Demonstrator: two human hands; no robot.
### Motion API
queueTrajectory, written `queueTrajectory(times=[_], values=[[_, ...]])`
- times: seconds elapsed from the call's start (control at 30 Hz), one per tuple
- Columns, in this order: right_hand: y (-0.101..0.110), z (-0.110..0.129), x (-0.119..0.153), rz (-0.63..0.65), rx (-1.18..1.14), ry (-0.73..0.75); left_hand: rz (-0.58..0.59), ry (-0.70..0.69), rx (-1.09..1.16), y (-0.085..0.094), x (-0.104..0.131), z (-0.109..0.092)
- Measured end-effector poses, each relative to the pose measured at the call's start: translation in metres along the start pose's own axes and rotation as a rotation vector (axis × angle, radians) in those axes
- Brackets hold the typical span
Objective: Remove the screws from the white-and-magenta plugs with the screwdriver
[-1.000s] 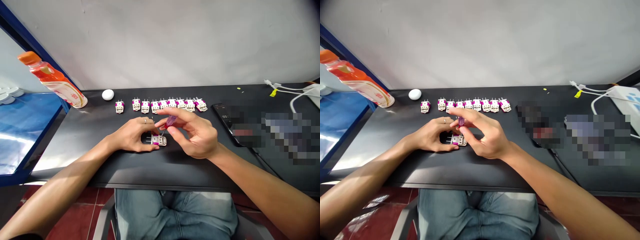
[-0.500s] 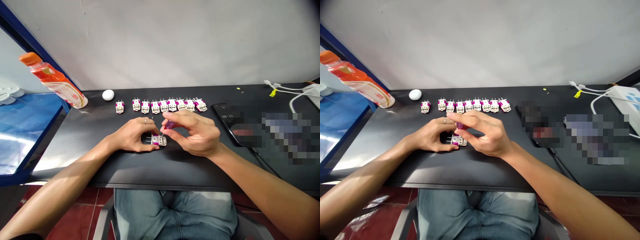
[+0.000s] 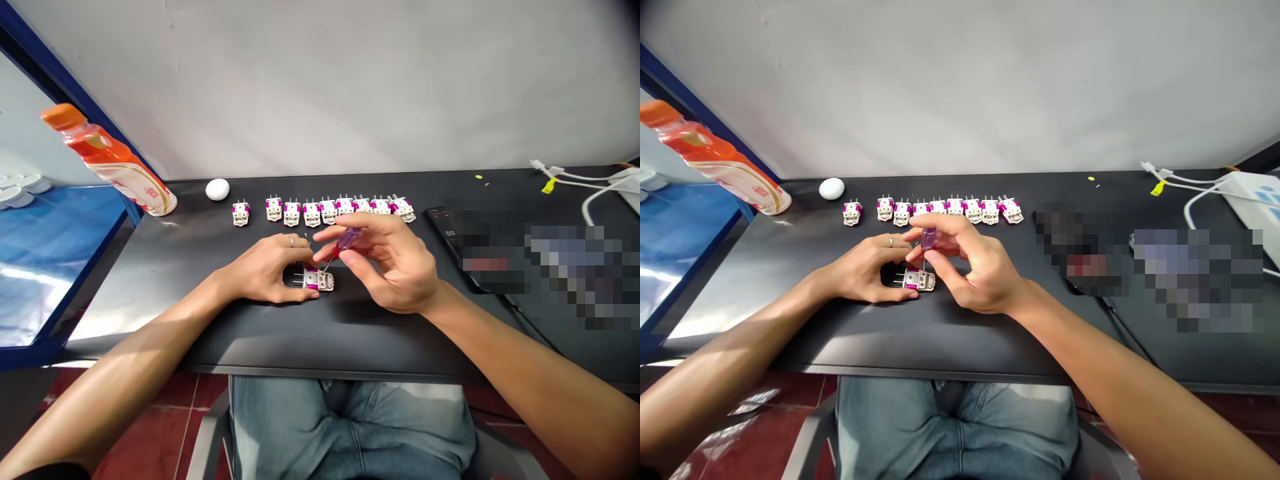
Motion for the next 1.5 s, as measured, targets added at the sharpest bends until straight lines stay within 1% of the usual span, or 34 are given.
queueTrajectory(times=[0.03, 0.07, 0.17, 0.2, 0.27, 0.37, 0.4, 0.43, 0.53, 0.57, 0.6, 0.7, 0.77, 0.8, 0.93, 1.0, 1.07, 1.13, 1.2, 1.3, 1.33, 1.5], values=[[0.0, 0.0, 0.0, 0.006, -0.017, -0.007, -0.002, -0.001, 0.001, 0.0, 0.0, 0.0], [0.0, 0.001, 0.0, 0.001, 0.002, 0.016, -0.003, -0.003, 0.001, 0.0, 0.0, 0.0], [0.003, 0.009, 0.0, -0.054, 0.167, 0.169, 0.01, 0.004, -0.005, 0.0, 0.0, -0.001], [0.003, 0.01, 0.0, -0.067, 0.203, 0.193, 0.013, 0.006, -0.007, 0.001, 0.0, -0.001], [0.004, 0.007, 0.0, -0.066, 0.182, 0.155, 0.017, 0.012, -0.007, 0.001, 0.0, -0.001], [0.002, 0.001, 0.0, -0.023, 0.046, 0.044, 0.021, 0.019, 0.002, 0.001, 0.0, 0.0], [0.002, 0.001, -0.001, -0.012, 0.038, 0.043, 0.019, 0.017, 0.005, 0.001, 0.0, 0.0], [0.003, 0.002, -0.001, -0.005, 0.056, 0.07, 0.017, 0.012, 0.006, 0.001, 0.0, 0.0], [0.004, 0.011, -0.004, -0.012, 0.159, 0.229, 0.007, -0.015, -0.002, 0.0, 0.0, 0.0], [0.004, 0.012, -0.004, -0.018, 0.161, 0.245, 0.004, -0.02, -0.007, 0.0, 0.0, 0.0], [0.004, 0.01, -0.004, -0.018, 0.132, 0.217, 0.003, -0.021, -0.012, -0.001, 0.0, 0.0], [0.001, 0.001, -0.002, 0.014, -0.055, 0.013, 0.002, -0.01, -0.012, -0.001, 0.0, 0.001], [-0.001, -0.003, 0.0, 0.033, -0.11, -0.047, 0.006, -0.003, -0.003, -0.001, 0.0, 0.001], [0.0, -0.002, 0.001, 0.027, -0.094, -0.04, 0.01, 0.001, 0.002, -0.001, 0.0, 0.002], [0.004, 0.003, 0.0, -0.031, 0.045, 0.071, 0.032, 0.009, 0.011, -0.001, 0.0, 0.003], [0.003, 0.002, 0.0, -0.028, 0.028, 0.043, 0.035, 0.015, 0.013, -0.002, 0.001, 0.004], [0.001, 0.0, 0.0, -0.002, -0.061, -0.032, 0.027, 0.017, 0.014, -0.003, 0.001, 0.006], [0.0, -0.002, 0.0, 0.02, -0.122, -0.07, 0.012, 0.004, 0.016, -0.003, 0.001, 0.006], [0.001, -0.001, -0.001, 0.007, -0.089, -0.047, 0.008, -0.006, 0.013, -0.003, 0.001, 0.006], [0.003, 0.002, -0.002, -0.028, 0.01, 0.036, 0.016, -0.003, 0.0, -0.003, 0.001, 0.005], [0.002, 0.002, -0.002, -0.026, 0.005, 0.041, 0.014, 0.002, -0.004, -0.002, 0.001, 0.005], [-0.003, -0.002, -0.001, 0.029, -0.174, -0.076, -0.018, -0.022, 0.011, -0.002, 0.001, 0.005]])
Point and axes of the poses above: each hand's wrist, its own x-axis away from the middle knuckle, its own y-axis out of the back of the hand, z = x × y, the point moved 5 cm from there along -x, towards the middle knuckle, and after that the axes turned 4 degrees about z, right-handed, at the moved point
